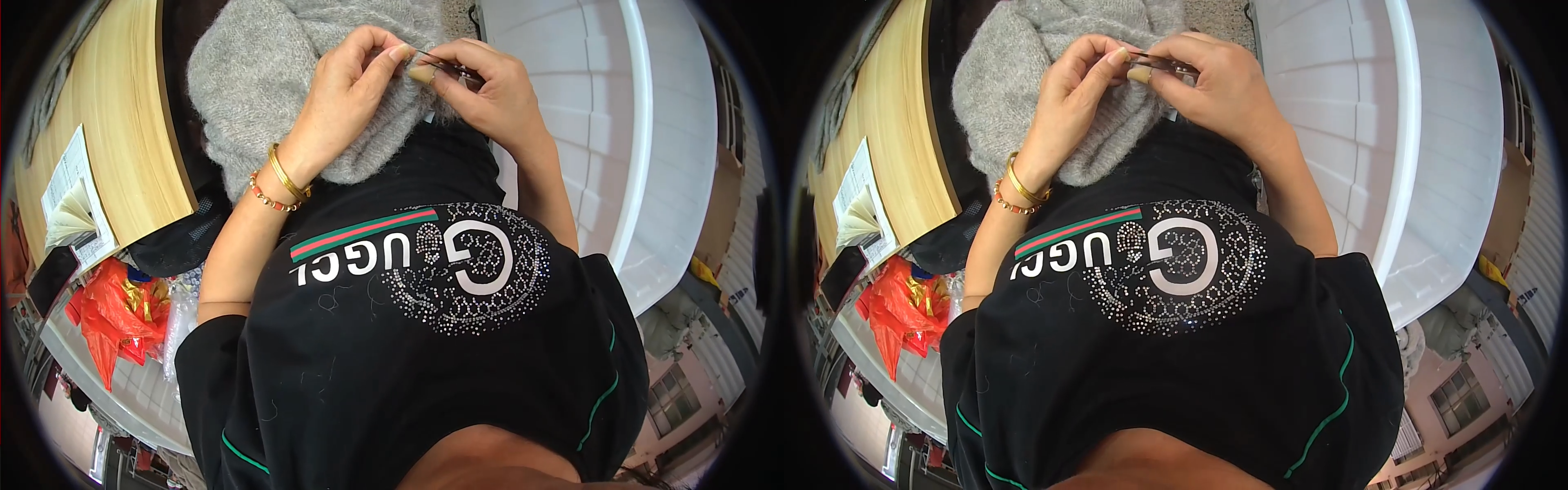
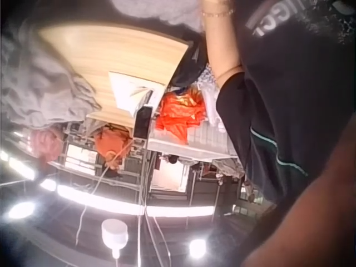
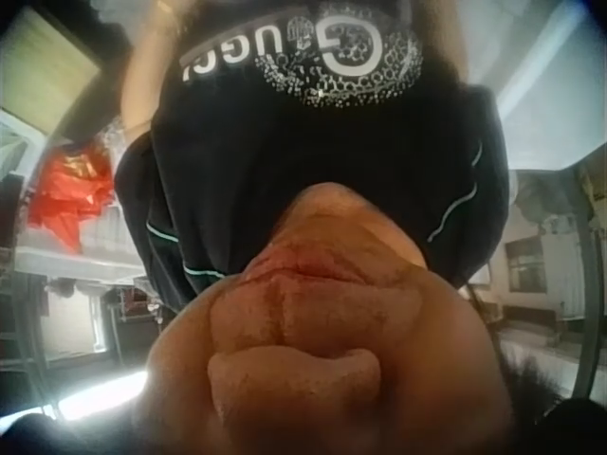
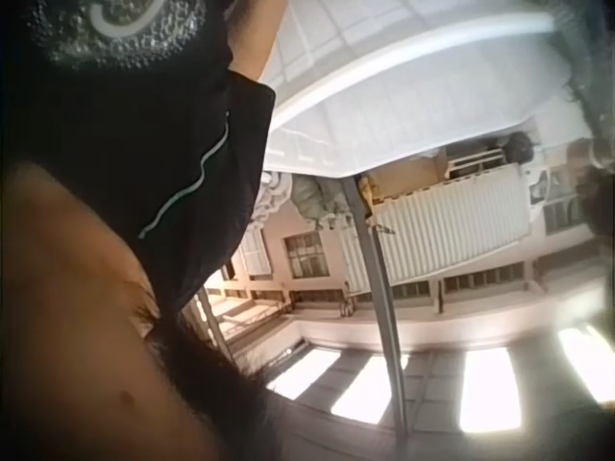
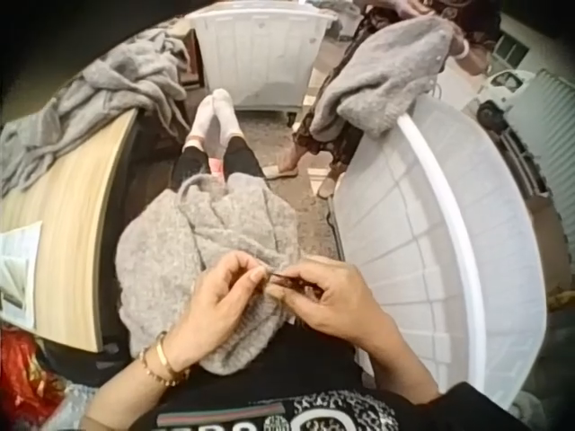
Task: Trimming loose threads from a grey sweater using small clippers in a garment factory.
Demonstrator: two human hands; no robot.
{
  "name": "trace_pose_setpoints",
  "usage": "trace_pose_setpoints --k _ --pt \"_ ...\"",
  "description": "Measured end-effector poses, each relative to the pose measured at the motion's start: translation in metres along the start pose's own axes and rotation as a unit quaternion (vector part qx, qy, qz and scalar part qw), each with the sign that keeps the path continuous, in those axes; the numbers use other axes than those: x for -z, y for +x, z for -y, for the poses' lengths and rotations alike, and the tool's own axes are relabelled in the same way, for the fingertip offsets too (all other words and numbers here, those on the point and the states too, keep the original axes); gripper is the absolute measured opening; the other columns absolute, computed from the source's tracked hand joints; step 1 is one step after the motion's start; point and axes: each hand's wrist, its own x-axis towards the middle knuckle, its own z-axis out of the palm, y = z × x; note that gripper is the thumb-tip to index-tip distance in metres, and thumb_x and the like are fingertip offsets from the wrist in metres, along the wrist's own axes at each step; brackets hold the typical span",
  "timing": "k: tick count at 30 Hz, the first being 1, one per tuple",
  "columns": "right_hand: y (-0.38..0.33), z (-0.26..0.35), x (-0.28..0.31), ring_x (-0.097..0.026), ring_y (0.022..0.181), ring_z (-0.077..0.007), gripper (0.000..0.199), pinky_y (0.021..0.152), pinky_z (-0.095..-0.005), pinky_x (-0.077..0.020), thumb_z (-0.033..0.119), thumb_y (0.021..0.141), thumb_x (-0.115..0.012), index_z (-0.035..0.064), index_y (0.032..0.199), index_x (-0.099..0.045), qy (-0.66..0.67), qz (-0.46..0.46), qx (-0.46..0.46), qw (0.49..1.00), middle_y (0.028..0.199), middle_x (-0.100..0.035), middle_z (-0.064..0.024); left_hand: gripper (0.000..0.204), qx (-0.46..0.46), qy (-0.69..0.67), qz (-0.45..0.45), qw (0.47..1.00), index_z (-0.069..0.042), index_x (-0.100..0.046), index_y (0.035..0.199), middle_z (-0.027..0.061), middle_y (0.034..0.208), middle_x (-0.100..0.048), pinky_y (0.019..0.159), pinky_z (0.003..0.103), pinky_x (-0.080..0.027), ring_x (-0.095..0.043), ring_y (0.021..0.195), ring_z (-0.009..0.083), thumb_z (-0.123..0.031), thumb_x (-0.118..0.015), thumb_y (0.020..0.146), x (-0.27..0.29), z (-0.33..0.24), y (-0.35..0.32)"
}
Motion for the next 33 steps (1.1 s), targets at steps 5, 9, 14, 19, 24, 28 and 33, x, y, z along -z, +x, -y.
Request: trace_pose_setpoints --k 5,9,14,19,24,28,33 --pt "0.002 0.017 0.011 -0.062 0.067 -0.0146 0.028 0.062 -0.0278 -0.0492 0.017 0.088 -0.07 0.0065 0.114 -0.071 -0.126 0.057 -0.028 0.99 0.084 -0.07 -0.0067 0.021 0.032 -0.035 -0.003 0.999 -0.001 -0.065 0.103 0.0048 0.083 -0.07 0.067 0.024 -0.05 -0.063 0.076 0.008 -0.021 -0.058 0.102 0.002 0.008 0.001" --pt "0.002 0.019 0.015 -0.064 0.067 -0.0198 0.029 0.064 -0.0307 -0.0507 0.023 0.09 -0.068 0.01 0.115 -0.071 -0.147 0.064 -0.006 0.987 0.085 -0.069 -0.0083 0.02 0.03 -0.004 -0.004 1.0 -0.002 -0.064 0.103 0.0065 0.084 -0.071 0.067 0.025 -0.051 -0.065 0.076 0.0095 -0.021 -0.058 0.102 0.002 0.006 0.0" --pt "0.005 0.03 0.019 -0.066 0.07 -0.0245 0.026 0.066 -0.0351 -0.0519 0.025 0.092 -0.066 0.0129 0.113 -0.073 -0.23 0.079 -0.004 0.97 0.085 -0.07 -0.0068 0.017 0.001 0.069 -0.002 0.998 -0.002 -0.063 0.102 0.0083 0.084 -0.071 0.067 0.029 -0.053 -0.068 0.075 0.0146 -0.019 -0.059 0.101 -0.002 -0.004 0.0" --pt "0.007 0.032 0.018 -0.066 0.072 -0.0276 0.024 0.065 -0.0375 -0.0511 0.027 0.092 -0.066 0.0129 0.109 -0.075 -0.282 0.088 -0.007 0.955 0.081 -0.068 -0.0071 0.014 -0.059 0.138 -0.008 0.989 -0.003 -0.062 0.1 0.0091 0.085 -0.068 0.068 0.033 -0.054 -0.071 0.076 0.0194 -0.016 -0.06 0.1 -0.004 -0.005 0.0" --pt "0.008 0.031 0.016 -0.066 0.072 -0.0275 0.022 0.063 -0.0386 -0.0504 0.028 0.092 -0.065 0.0139 0.105 -0.076 -0.314 0.073 -0.004 0.946 0.079 -0.067 -0.0058 0.013 -0.039 0.108 -0.011 0.993 -0.003 -0.061 0.099 0.0099 0.089 -0.068 0.07 0.034 -0.055 -0.072 0.078 0.0194 -0.016 -0.06 0.1 -0.004 -0.005 -0.001" --pt "0.008 0.03 0.014 -0.066 0.071 -0.0275 0.02 0.063 -0.0385 -0.0503 0.028 0.091 -0.066 0.0156 0.104 -0.076 -0.325 0.072 0.002 0.943 0.079 -0.067 -0.0047 0.013 -0.033 0.108 -0.008 0.994 -0.003 -0.061 0.099 0.0099 0.088 -0.067 0.07 0.034 -0.055 -0.071 0.078 0.0196 -0.016 -0.06 0.099 -0.004 -0.007 -0.001" --pt "0.009 0.031 0.013 -0.066 0.071 -0.0273 0.019 0.062 -0.0381 -0.0507 0.027 0.09 -0.067 0.0166 0.103 -0.076 -0.334 0.078 -0.003 0.939 0.079 -0.067 -0.0042 0.012 -0.051 0.141 -0.006 0.989 -0.004 -0.061 0.099 0.0101 0.087 -0.066 0.069 0.036 -0.054 -0.069 0.076 0.023 -0.016 -0.06 0.099 -0.004 -0.007 -0.002"
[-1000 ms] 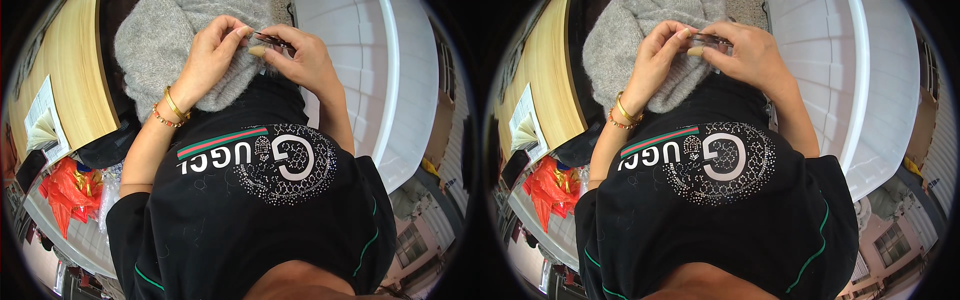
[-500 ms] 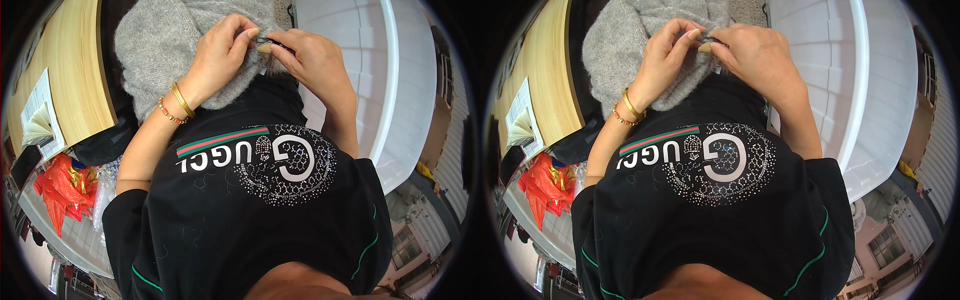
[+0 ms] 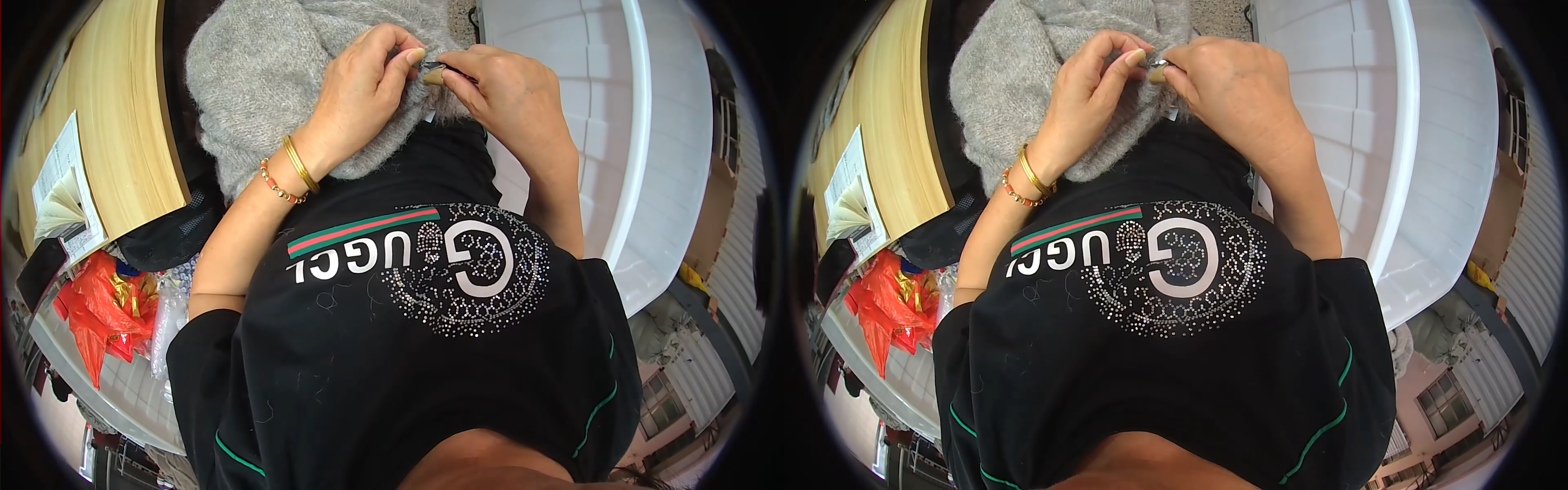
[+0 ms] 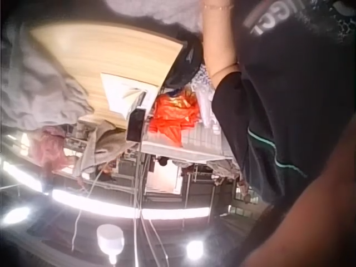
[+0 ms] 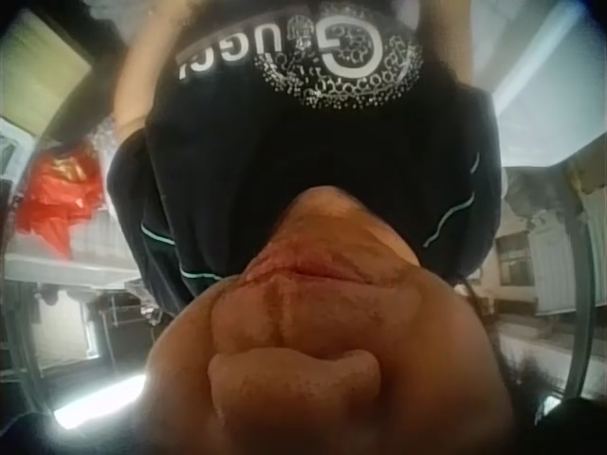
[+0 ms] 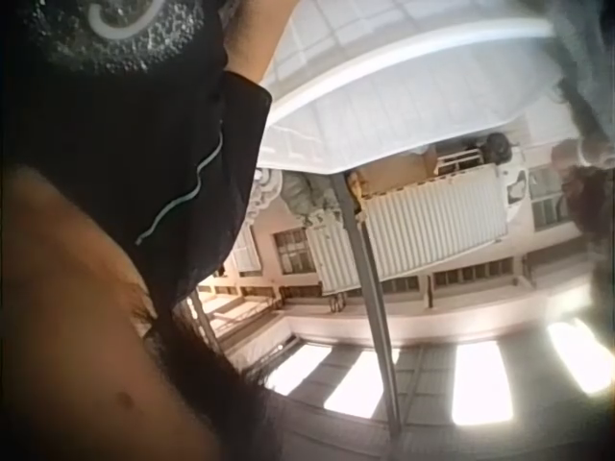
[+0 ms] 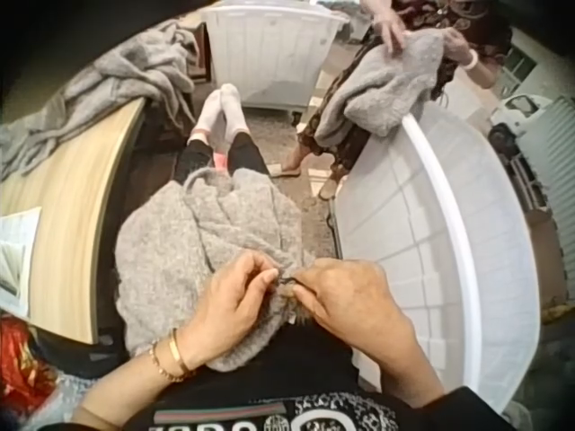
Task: Trimming loose threads from a grey sweater using small clippers in a garment factory.
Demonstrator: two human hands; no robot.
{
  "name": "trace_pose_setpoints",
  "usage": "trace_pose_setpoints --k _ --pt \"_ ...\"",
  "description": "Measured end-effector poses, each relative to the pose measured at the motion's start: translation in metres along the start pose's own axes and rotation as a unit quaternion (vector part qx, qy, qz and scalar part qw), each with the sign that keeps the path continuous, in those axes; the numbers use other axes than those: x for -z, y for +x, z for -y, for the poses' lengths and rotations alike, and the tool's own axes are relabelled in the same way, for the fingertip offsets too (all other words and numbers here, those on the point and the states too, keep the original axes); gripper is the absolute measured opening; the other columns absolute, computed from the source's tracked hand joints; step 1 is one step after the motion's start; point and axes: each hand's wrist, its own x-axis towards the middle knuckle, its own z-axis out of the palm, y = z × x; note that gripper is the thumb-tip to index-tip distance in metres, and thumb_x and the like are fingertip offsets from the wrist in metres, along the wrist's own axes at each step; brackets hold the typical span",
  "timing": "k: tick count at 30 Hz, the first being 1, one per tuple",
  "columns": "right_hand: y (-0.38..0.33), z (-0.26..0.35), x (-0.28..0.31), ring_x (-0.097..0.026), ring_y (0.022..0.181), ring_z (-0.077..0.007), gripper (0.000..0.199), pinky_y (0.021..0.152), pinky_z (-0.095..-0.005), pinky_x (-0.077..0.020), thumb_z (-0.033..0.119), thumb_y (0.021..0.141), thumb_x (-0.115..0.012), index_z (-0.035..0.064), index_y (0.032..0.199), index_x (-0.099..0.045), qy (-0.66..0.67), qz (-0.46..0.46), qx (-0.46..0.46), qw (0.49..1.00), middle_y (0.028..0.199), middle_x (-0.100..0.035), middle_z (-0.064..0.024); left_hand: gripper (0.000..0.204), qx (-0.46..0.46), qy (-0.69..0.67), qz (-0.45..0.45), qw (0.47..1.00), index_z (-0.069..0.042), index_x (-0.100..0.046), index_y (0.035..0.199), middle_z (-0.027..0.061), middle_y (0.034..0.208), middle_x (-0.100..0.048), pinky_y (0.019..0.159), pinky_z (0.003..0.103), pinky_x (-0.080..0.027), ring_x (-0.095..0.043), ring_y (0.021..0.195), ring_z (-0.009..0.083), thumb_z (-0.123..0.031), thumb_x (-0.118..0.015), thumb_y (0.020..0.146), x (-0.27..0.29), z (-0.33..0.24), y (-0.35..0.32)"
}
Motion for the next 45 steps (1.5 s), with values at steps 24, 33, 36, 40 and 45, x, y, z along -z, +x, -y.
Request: trace_pose_setpoints --k 24,33,36,40,45 --pt "0.046 -0.039 -0.053 -0.057 0.071 -0.0037 0.025 0.061 -0.0204 -0.0441 0.017 0.09 -0.073 -0.0018 0.106 -0.073 0.398 0.008 -0.127 0.908 0.081 -0.069 0.0014 0.013 -0.104 0.125 0.083 0.983 -0.006 -0.061 0.104 0.0113 0.104 -0.063 0.074 0.042 -0.054 -0.065 0.091 0.0349 -0.006 -0.063 0.091 0.009 -0.02 -0.01" --pt "0.047 -0.046 -0.056 -0.049 0.056 -0.0006 0.02 0.05 -0.0171 -0.0374 0.019 0.095 -0.069 0.002 0.103 -0.075 0.647 0.025 -0.136 0.75 0.073 -0.062 0.0056 0.017 -0.167 0.378 -0.033 0.91 -0.012 -0.068 0.107 0.0035 0.101 -0.068 0.095 0.04 -0.039 -0.062 0.103 0.0246 -0.017 -0.067 0.091 0.046 -0.007 0.01" --pt "0.047 -0.046 -0.051 -0.046 0.052 0.0002 0.022 0.045 -0.0148 -0.035 0.022 0.097 -0.067 0.002 0.105 -0.073 0.674 0.03 -0.182 0.715 0.07 -0.057 0.0062 0.012 -0.125 0.33 -0.018 0.935 -0.012 -0.073 0.098 0.0025 0.085 -0.067 0.091 0.038 -0.036 -0.061 0.088 0.0204 -0.022 -0.069 0.092 0.052 -0.015 0.01" --pt "0.051 -0.043 -0.044 -0.045 0.051 0.0015 0.024 0.042 -0.0134 -0.0356 0.023 0.1 -0.065 0.0016 0.109 -0.069 0.739 0.03 -0.132 0.661 0.075 -0.058 0.0054 0.012 -0.08 0.287 -0.005 0.955 -0.011 -0.072 0.1 0.0026 0.081 -0.064 0.086 0.036 -0.038 -0.061 0.082 0.0196 -0.021 -0.069 0.093 0.054 -0.033 0.02" --pt "0.061 -0.034 -0.038 -0.044 0.052 0.0028 0.025 0.042 -0.0132 -0.0365 0.024 0.1 -0.065 0.0018 0.111 -0.068 0.73 0.026 -0.098 0.676 0.078 -0.059 0.0058 0.015 0.05 -0.066 -0.065 0.994 -0.005 -0.071 0.104 0.0024 0.081 -0.063 0.069 0.027 -0.048 -0.06 0.076 0.012 -0.01 -0.072 0.09 0.045 -0.042 0.032"
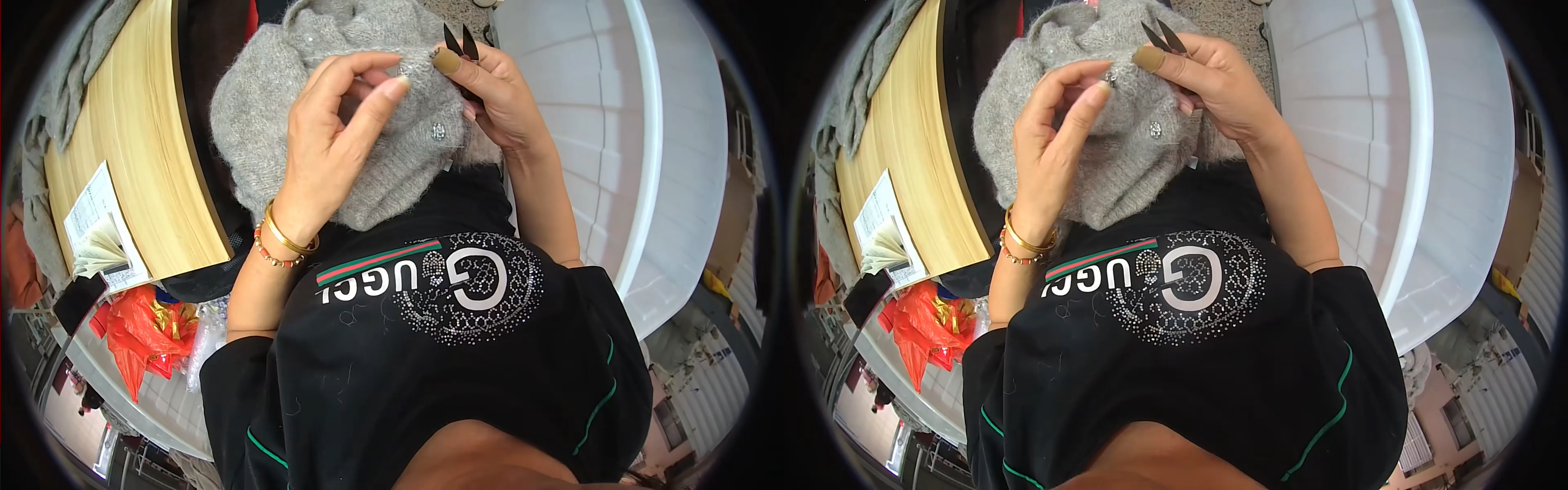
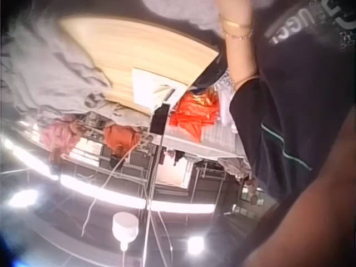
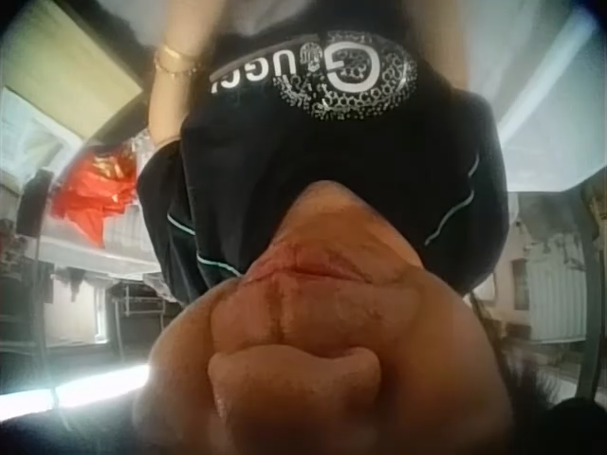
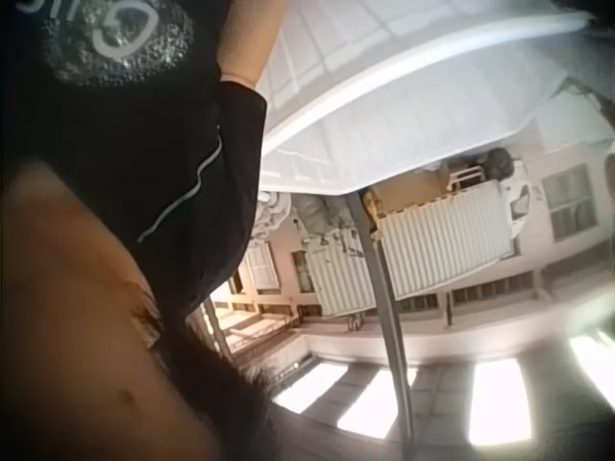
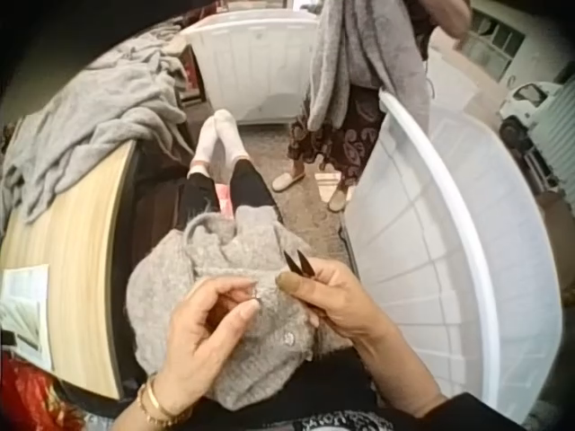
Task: Trimming loose threads from a grey sweater using small clippers in a garment factory.
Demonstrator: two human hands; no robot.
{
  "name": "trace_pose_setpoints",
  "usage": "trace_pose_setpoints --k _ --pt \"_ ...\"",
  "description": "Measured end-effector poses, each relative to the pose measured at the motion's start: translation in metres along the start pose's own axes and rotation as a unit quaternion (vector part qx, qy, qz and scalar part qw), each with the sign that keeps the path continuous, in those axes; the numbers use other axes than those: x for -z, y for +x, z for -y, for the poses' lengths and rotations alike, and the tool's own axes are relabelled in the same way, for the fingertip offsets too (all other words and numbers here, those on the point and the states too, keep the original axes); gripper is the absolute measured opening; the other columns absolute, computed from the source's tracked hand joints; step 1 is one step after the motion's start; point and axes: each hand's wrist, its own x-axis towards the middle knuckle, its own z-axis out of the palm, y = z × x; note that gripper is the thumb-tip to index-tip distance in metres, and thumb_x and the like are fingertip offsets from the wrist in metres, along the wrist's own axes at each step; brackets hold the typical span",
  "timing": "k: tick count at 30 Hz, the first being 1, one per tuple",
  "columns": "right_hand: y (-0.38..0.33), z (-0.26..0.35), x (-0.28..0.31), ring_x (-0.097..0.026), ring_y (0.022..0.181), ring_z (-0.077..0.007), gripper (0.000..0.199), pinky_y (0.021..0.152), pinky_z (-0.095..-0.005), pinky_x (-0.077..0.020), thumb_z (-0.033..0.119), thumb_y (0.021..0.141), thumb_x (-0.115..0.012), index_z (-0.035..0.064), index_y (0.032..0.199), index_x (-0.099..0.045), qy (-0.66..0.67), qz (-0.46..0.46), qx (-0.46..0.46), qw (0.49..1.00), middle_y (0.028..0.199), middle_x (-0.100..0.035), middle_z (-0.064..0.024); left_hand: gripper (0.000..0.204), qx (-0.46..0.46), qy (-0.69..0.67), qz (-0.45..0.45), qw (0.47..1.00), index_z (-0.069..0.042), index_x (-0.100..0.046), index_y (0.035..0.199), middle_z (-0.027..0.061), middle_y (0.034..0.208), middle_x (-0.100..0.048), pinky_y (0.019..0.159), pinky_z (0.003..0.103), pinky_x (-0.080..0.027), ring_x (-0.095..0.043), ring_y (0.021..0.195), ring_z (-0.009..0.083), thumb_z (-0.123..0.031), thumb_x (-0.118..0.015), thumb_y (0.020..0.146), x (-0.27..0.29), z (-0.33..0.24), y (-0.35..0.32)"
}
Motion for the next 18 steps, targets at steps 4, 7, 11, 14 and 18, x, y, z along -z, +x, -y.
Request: trace_pose_setpoints --k 4,7,11,14,18 --pt "0.005 0.0 0.004 -0.048 0.056 0.0027 0.027 0.045 -0.0138 -0.0386 0.026 0.1 -0.065 0.0027 0.114 -0.068 0.005 0.007 -0.015 1.0 0.079 -0.06 0.006 0.019 -0.033 0.069 0.003 0.997 -0.003 -0.071 0.105 0.0025 0.085 -0.064 0.069 0.025 -0.05 -0.06 0.077 0.0101 -0.006 -0.075 0.087 -0.003 0.008 0.007" --pt "0.006 -0.007 0.012 -0.058 0.066 -0.0009 0.028 0.055 -0.0163 -0.0451 0.026 0.101 -0.064 0.0031 0.115 -0.067 0.059 0.0 -0.018 0.998 0.085 -0.065 0.0032 0.018 -0.015 0.02 0.002 1.0 -0.003 -0.07 0.102 0.0036 0.087 -0.066 0.069 0.026 -0.05 -0.062 0.08 0.0117 -0.006 -0.076 0.085 -0.003 0.011 0.008" --pt "0.011 -0.017 0.022 -0.067 0.089 -0.0109 0.029 0.077 -0.0262 -0.0546 0.023 0.104 -0.057 -0.0003 0.12 -0.061 0.188 0.016 -0.008 0.982 0.102 -0.07 -0.006 0.012 -0.158 0.147 0.016 0.976 -0.008 -0.07 0.094 0.0024 0.089 -0.068 0.076 0.031 -0.046 -0.065 0.084 0.0172 -0.004 -0.074 0.083 0.003 0.018 0.014" --pt "0.018 -0.02 0.022 -0.067 0.091 -0.0129 0.029 0.081 -0.0281 -0.0555 0.021 0.105 -0.052 -0.0018 0.122 -0.057 0.234 0.004 0.014 0.972 0.105 -0.069 -0.0086 0.012 -0.221 0.207 0.037 0.952 -0.012 -0.07 0.092 -0.0001 0.088 -0.067 0.079 0.033 -0.043 -0.065 0.085 0.0193 -0.006 -0.073 0.082 0.001 0.02 0.012" --pt "0.024 -0.027 0.037 -0.068 0.096 -0.0177 0.029 0.086 -0.0319 -0.0555 0.018 0.104 -0.048 -0.0025 0.123 -0.055 0.334 0.041 0.027 0.941 0.106 -0.068 -0.0113 0.011 -0.22 0.229 0.07 0.946 -0.012 -0.069 0.091 0.0004 0.087 -0.066 0.076 0.032 -0.043 -0.064 0.08 0.0201 -0.009 -0.074 0.082 -0.002 0.029 0.008"
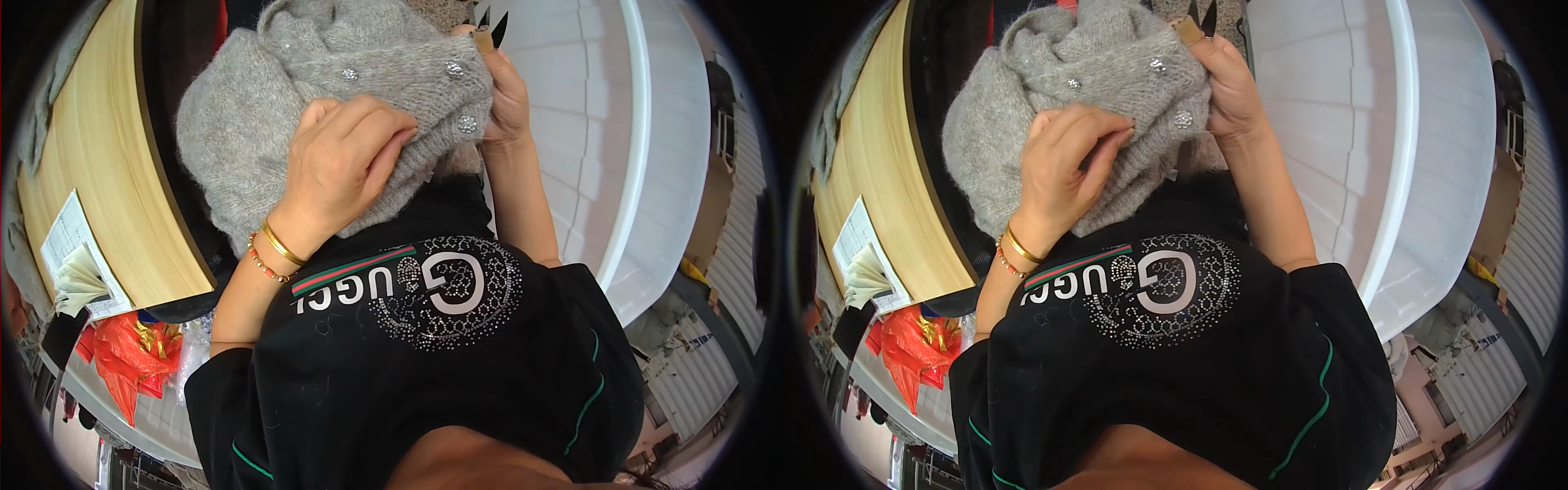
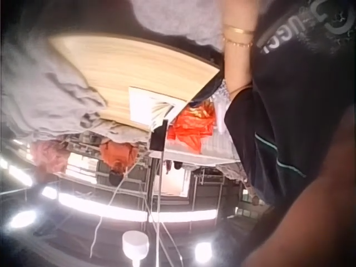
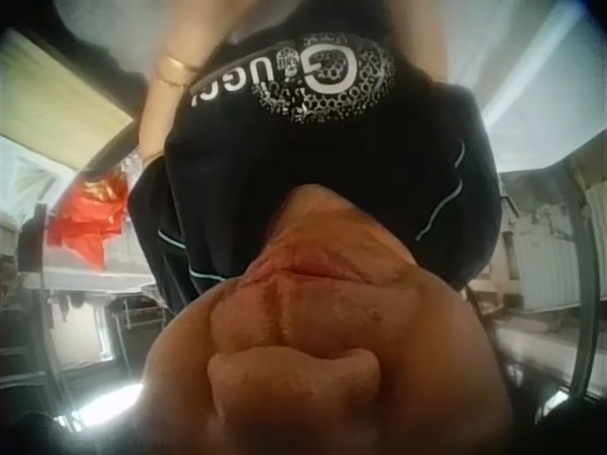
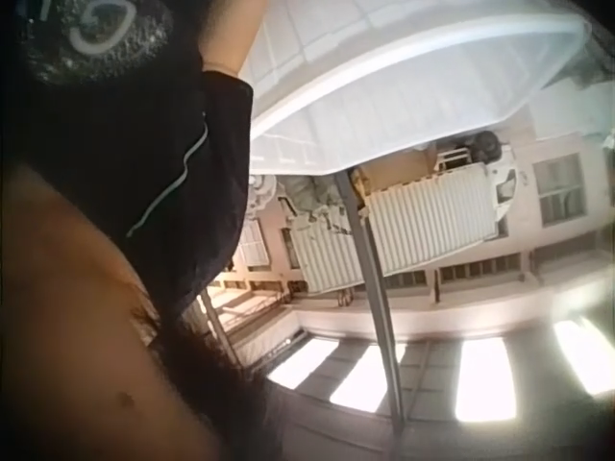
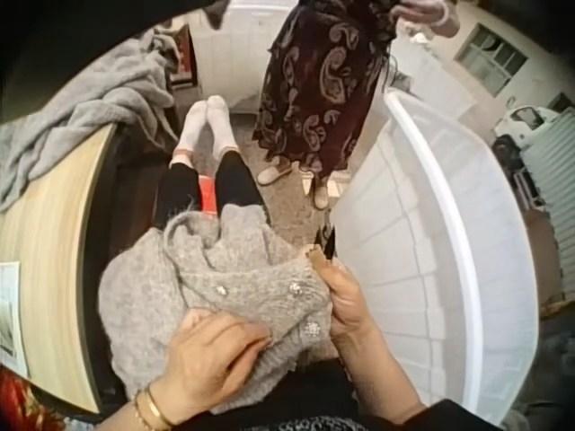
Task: Trimming loose threads from a grey sweater using small clippers in a garment factory.
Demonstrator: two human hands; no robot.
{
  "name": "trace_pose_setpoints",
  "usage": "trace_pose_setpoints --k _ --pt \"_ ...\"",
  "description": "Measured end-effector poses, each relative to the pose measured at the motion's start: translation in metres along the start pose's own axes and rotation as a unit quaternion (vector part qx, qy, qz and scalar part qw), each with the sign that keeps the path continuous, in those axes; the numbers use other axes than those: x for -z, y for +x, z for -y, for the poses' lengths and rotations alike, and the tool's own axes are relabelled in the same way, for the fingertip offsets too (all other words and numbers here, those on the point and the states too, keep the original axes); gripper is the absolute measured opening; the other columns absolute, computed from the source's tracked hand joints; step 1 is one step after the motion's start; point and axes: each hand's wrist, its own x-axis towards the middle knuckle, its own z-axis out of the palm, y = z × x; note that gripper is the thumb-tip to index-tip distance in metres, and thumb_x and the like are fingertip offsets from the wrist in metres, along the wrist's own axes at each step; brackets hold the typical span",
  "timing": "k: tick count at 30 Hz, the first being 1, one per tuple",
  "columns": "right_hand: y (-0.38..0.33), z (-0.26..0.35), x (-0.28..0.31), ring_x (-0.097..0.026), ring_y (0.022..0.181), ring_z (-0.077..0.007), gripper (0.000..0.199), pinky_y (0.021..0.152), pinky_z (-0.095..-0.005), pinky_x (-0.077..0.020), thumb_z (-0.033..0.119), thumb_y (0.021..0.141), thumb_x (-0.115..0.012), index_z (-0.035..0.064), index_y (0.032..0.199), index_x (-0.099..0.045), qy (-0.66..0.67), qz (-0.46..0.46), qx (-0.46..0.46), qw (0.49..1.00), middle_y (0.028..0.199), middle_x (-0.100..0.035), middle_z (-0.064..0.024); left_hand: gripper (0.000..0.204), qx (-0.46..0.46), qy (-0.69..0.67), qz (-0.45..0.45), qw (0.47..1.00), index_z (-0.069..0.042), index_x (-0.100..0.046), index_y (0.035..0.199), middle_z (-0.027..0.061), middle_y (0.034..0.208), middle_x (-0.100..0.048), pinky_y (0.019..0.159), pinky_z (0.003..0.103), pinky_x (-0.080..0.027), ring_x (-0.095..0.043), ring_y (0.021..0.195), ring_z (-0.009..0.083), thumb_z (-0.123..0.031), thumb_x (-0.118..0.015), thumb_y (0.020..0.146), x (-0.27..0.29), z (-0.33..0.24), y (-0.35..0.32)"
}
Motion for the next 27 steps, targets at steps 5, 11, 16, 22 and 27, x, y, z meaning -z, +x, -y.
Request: trace_pose_setpoints --k 5,11,16,22,27 --pt "-0.007 0.01 0.032 -0.066 0.101 -0.0239 0.026 0.091 -0.0396 -0.0542 0.016 0.102 -0.049 -0.0022 0.119 -0.055 0.02 -0.054 0.032 0.998 0.109 -0.066 -0.0137 0.007 0.047 0.06 0.007 0.997 -0.01 -0.067 0.091 0.0035 0.085 -0.064 0.07 0.035 -0.048 -0.065 0.078 0.0237 -0.01 -0.071 0.086 0.0 0.012 -0.008" --pt "-0.012 0.009 0.034 -0.065 0.1 -0.0253 0.025 0.091 -0.0415 -0.0544 0.019 0.102 -0.052 -0.0008 0.117 -0.054 0.04 -0.081 0.016 0.996 0.105 -0.066 -0.0128 0.015 0.214 -0.007 -0.008 0.977 -0.008 -0.064 0.103 0.0083 0.09 -0.064 0.064 0.037 -0.054 -0.066 0.075 0.0295 -0.012 -0.07 0.09 0.008 0.021 -0.008" --pt "-0.009 0.006 0.031 -0.066 0.097 -0.0237 0.023 0.085 -0.0397 -0.056 0.021 0.103 -0.053 0.0004 0.112 -0.054 0.026 -0.097 0.028 0.995 0.102 -0.066 -0.0122 0.026 0.197 0.011 -0.029 0.98 -0.01 -0.063 0.116 0.0078 0.094 -0.065 0.063 0.037 -0.055 -0.067 0.074 0.0284 -0.015 -0.069 0.091 0.005 0.035 0.003" --pt "-0.013 0.005 0.019 -0.066 0.088 -0.0176 0.019 0.079 -0.0334 -0.0547 0.019 0.103 -0.055 0.0015 0.109 -0.054 -0.066 -0.07 0.017 0.995 0.095 -0.066 -0.0097 0.017 0.133 0.13 -0.028 0.982 -0.018 -0.072 0.108 0.002 0.091 -0.063 0.058 0.037 -0.054 -0.067 0.072 0.0246 -0.019 -0.07 0.091 0.002 0.05 0.004" --pt "-0.01 0.01 0.006 -0.064 0.085 -0.0118 0.021 0.077 -0.0285 -0.0523 0.02 0.101 -0.061 0.0007 0.108 -0.061 -0.276 -0.181 0.028 0.944 0.099 -0.068 -0.0053 0.01 0.111 0.137 -0.046 0.983 -0.017 -0.076 0.097 0.0005 0.09 -0.064 0.059 0.034 -0.053 -0.066 0.071 0.021 -0.02 -0.074 0.088 0.007 0.053 0.003"
